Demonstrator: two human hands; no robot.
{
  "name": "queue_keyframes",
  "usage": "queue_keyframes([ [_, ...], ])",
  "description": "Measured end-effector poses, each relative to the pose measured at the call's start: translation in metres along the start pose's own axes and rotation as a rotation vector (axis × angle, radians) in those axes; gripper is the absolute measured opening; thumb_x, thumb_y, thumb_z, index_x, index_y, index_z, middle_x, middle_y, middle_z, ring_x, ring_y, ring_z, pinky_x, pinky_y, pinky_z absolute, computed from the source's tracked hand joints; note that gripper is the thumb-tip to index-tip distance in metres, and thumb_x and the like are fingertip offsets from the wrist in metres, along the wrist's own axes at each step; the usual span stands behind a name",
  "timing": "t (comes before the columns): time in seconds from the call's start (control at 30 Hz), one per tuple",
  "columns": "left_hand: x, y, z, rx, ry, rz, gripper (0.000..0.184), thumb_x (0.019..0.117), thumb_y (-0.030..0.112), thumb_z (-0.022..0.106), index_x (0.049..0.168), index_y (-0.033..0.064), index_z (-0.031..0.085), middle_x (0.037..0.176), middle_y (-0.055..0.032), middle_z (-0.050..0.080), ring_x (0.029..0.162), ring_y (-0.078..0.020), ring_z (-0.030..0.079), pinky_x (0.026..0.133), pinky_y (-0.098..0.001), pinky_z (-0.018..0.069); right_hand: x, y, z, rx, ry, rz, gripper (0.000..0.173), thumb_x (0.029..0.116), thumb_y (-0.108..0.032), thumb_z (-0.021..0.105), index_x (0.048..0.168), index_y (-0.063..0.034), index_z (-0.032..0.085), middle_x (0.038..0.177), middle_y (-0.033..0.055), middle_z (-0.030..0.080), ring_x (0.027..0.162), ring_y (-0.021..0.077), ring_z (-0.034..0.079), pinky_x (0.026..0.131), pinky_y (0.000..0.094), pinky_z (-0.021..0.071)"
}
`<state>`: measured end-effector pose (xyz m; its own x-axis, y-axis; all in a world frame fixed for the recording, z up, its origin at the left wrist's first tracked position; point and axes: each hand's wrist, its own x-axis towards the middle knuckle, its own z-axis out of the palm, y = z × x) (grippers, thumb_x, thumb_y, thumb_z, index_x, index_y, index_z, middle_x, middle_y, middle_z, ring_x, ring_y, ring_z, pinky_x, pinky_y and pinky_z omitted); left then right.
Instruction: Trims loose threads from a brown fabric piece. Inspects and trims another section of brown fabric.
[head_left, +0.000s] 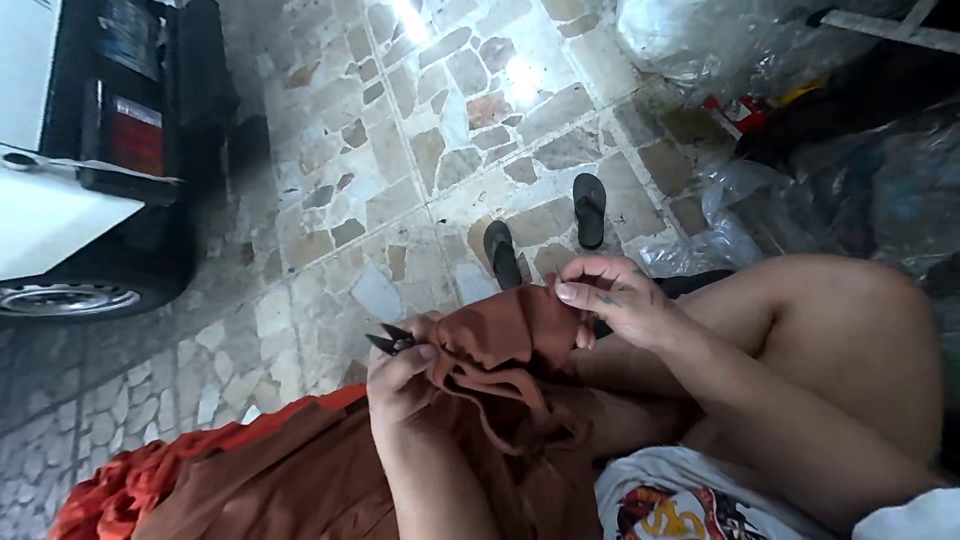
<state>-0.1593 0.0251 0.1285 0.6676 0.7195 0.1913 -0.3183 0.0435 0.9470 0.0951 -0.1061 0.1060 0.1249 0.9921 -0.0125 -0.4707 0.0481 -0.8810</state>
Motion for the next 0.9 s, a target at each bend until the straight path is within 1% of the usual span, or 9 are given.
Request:
queue_keyframes([
  [0.07, 0.004, 0.001, 0.001, 0.3, 0.008, -0.092, 0.009, 0.087, 0.018, 0.066, 0.083, 0.0241, 0.072, 0.073, 0.0138, 0.067, 0.064, 0.0058, 0.06, 0.059, -0.0141, 0.0506, 0.0, 0.001, -0.002, -0.014, -0.02, -0.009, 0.014, 0.105, -0.011, 0.052, 0.099, -0.006, 0.064, 0.073, 0.0027, 0.067, 0.052, 0.0085, 0.063, 0.049, 0.0229, 0.0574],
  [0.13, 0.008, -0.002, 0.007, 0.673, 0.11, -0.168, 0.009, 0.0882, 0.015, 0.062, 0.084, 0.0188, 0.069, 0.067, 0.0134, 0.062, 0.055, 0.0056, 0.054, 0.05, -0.0146, 0.0454, 0.001, 0.001, -0.004, -0.036, -0.046, -0.026, 0.017, 0.107, -0.014, 0.048, 0.1, -0.0067, 0.061, 0.072, 0.0032, 0.066, 0.052, 0.01, 0.064, 0.049, 0.0243, 0.0585],
  [0.17, 0.01, -0.003, 0.011, 0.812, 0.151, -0.179, 0.006, 0.0899, 0.018, 0.063, 0.092, 0.0155, 0.068, 0.069, 0.0121, 0.061, 0.054, 0.0048, 0.052, 0.049, -0.0149, 0.0436, 0.001, -0.001, -0.005, -0.051, -0.065, -0.029, 0.018, 0.1079, -0.017, 0.047, 0.1, -0.0072, 0.06, 0.072, 0.0037, 0.065, 0.052, 0.0111, 0.065, 0.051, 0.0256, 0.0596],
  [0.23, 0.011, -0.002, 0.021, 0.923, 0.155, -0.139, 0.034, 0.0967, 0.034, 0.063, 0.122, 0.0114, 0.062, 0.082, 0.0084, 0.061, 0.063, 0.0018, 0.055, 0.056, -0.0171, 0.0473, -0.001, -0.005, -0.007, -0.082, -0.094, -0.024, 0.021, 0.1093, -0.02, 0.043, 0.101, -0.0075, 0.058, 0.074, 0.0053, 0.065, 0.054, 0.0137, 0.067, 0.052, 0.0282, 0.0616],
  [0.3, 0.012, 0.007, 0.039, 0.969, 0.093, -0.009, 0.049, 0.1035, 0.049, 0.053, 0.133, 0.0106, 0.056, 0.092, 0.0062, 0.062, 0.074, 0.0, 0.058, 0.066, -0.0203, 0.0514, -0.001, -0.01, -0.009, -0.108, -0.125, -0.017, 0.022, 0.1098, -0.022, 0.04, 0.102, -0.009, 0.056, 0.075, 0.0052, 0.066, 0.056, 0.0144, 0.069, 0.055, 0.0288, 0.0624],
  [0.37, 0.009, 0.015, 0.057, 1.024, 0.012, 0.123, 0.043, 0.1065, 0.047, 0.05, 0.126, 0.0102, 0.059, 0.095, 0.0027, 0.065, 0.08, -0.0024, 0.062, 0.072, -0.0244, 0.0549, -0.004, -0.014, -0.011, -0.125, -0.146, 0.017, 0.021, 0.11, -0.023, 0.039, 0.104, -0.0098, 0.054, 0.077, 0.0049, 0.066, 0.059, 0.0151, 0.07, 0.057, 0.03, 0.0635],
  [0.53, -0.001, 0.024, 0.081, 1.182, -0.096, 0.239, 0.033, 0.0982, 0.039, 0.063, 0.105, 0.0078, 0.074, 0.094, -0.0029, 0.073, 0.082, -0.0056, 0.066, 0.069, -0.0242, 0.0549, -0.007, -0.021, -0.014, -0.183, -0.191, 0.09, 0.023, 0.1096, -0.027, 0.036, 0.105, -0.0112, 0.052, 0.081, 0.0051, 0.066, 0.063, 0.0177, 0.071, 0.059, 0.0335, 0.0647],
  [0.7, 0.0, 0.018, 0.087, 1.346, -0.143, 0.2, 0.03, 0.0966, 0.038, 0.062, 0.101, 0.0125, 0.078, 0.09, -0.0012, 0.074, 0.079, -0.0107, 0.068, 0.064, -0.0327, 0.0538, -0.008, -0.023, -0.013, -0.326, -0.236, 0.138, 0.025, 0.1104, -0.027, 0.034, 0.105, -0.0105, 0.052, 0.083, 0.005, 0.066, 0.068, 0.0161, 0.072, 0.064, 0.0323, 0.0648],
  [0.9, 0.002, 0.008, 0.095, 1.355, -0.198, 0.201, 0.029, 0.0967, 0.037, 0.06, 0.099, 0.0147, 0.079, 0.087, 0.0009, 0.072, 0.077, -0.0106, 0.067, 0.061, -0.0313, 0.0516, -0.009, -0.022, -0.012, -0.416, -0.289, 0.155, 0.025, 0.1104, -0.027, 0.036, 0.103, -0.0103, 0.053, 0.087, 0.0041, 0.065, 0.072, 0.0139, 0.072, 0.065, 0.0304, 0.0646],
])
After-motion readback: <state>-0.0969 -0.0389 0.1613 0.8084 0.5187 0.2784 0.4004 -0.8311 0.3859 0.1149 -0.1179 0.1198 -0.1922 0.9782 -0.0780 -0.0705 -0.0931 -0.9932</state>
